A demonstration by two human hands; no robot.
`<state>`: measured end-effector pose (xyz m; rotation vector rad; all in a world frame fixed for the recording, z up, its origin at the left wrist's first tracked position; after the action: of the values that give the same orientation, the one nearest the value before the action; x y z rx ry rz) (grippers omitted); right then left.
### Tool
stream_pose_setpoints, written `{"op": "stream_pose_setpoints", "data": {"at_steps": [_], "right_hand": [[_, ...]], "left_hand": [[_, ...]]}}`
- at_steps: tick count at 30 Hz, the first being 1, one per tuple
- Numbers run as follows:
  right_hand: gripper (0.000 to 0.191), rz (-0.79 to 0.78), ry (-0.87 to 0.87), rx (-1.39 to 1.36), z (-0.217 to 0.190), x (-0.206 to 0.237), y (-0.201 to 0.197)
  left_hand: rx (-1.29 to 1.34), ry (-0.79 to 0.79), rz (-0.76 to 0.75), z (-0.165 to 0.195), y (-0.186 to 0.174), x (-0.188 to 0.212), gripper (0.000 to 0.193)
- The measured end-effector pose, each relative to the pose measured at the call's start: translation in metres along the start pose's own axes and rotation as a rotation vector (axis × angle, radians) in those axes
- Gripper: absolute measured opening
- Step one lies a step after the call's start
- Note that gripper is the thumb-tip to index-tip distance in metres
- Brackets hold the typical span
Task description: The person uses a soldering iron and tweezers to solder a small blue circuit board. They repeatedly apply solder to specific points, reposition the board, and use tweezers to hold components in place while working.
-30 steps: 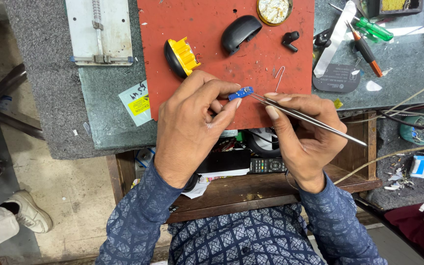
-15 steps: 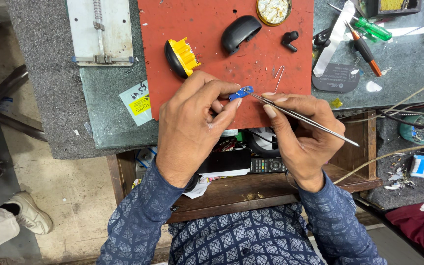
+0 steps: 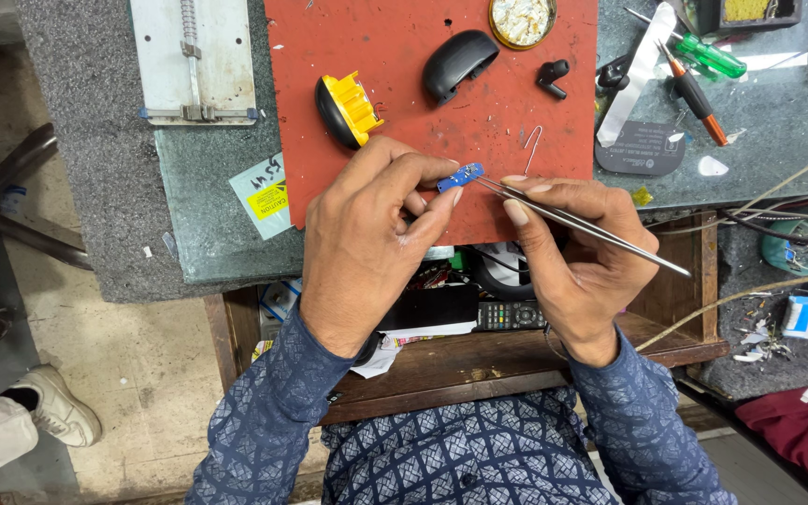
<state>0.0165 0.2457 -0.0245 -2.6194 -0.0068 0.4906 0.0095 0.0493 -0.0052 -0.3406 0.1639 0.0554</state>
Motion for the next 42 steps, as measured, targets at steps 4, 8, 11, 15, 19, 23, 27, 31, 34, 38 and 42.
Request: {"op": "stream_pose_setpoints", "data": {"at_steps": [4, 8, 11, 15, 19, 23, 27, 31, 34, 38, 42], "right_hand": [[0.017, -0.002, 0.003, 0.001, -0.0010, -0.0004, 0.0002], [0.018, 0.002, -0.006, -0.005, -0.0020, -0.0007, 0.0021], [0.017, -0.002, -0.007, 0.010, -0.0027, -0.0005, 0.0019], [0.016, -0.003, -0.005, 0.004, -0.0021, -0.0005, 0.0014], [0.017, 0.005, -0.011, 0.000, -0.0017, -0.0004, 0.0014], [0.017, 0.013, 0.067, -0.089, -0.0009, 0.0016, 0.0002], [0.017, 0.018, 0.105, -0.180, -0.0003, 0.0013, 0.0000], [0.018, 0.012, 0.101, -0.182, -0.0017, 0.0006, 0.0009], [0.019, 0.010, 0.107, -0.176, -0.0025, 0.0002, 0.0021], [0.018, 0.009, 0.102, -0.175, -0.0032, 0.0009, 0.0028], [0.018, 0.016, 0.106, -0.178, -0.0030, 0.0014, 0.0027]], "left_hand": [[-0.003, 0.005, -0.001, 0.0002, -0.0004, 0.0006, 0.015], [0.000, 0.006, 0.004, 0.0006, -0.0001, 0.0005, 0.015], [-0.003, 0.005, 0.000, 0.0004, -0.0005, 0.0006, 0.016], [-0.002, 0.014, 0.002, 0.0007, -0.0003, 0.0007, 0.016], [-0.007, 0.011, 0.001, 0.0016, -0.0004, 0.0002, 0.016], [0.018, 0.017, -0.002, 0.0028, -0.0024, 0.0001, 0.026], [0.072, 0.016, 0.017, 0.0021, -0.0024, 0.0002, 0.033], [0.023, 0.093, 0.034, 0.0038, 0.0007, 0.0038, 0.025], [0.004, 0.112, 0.043, 0.0030, 0.0016, 0.0056, 0.022], [-0.012, 0.114, 0.053, 0.0024, 0.0017, 0.0067, 0.018], [-0.024, 0.097, 0.060, 0.0010, 0.0018, 0.0059, 0.016]]}}
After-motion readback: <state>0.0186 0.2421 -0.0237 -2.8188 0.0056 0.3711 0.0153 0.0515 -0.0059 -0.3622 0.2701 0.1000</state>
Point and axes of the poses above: each hand's wrist, its own x-axis away from the middle knuckle, its own y-axis out of the palm, z = x × y, the point moved 3 cm from there along -x, towards the middle knuckle, and after that the axes turned 10 degrees about x, right-handed, at the moved point
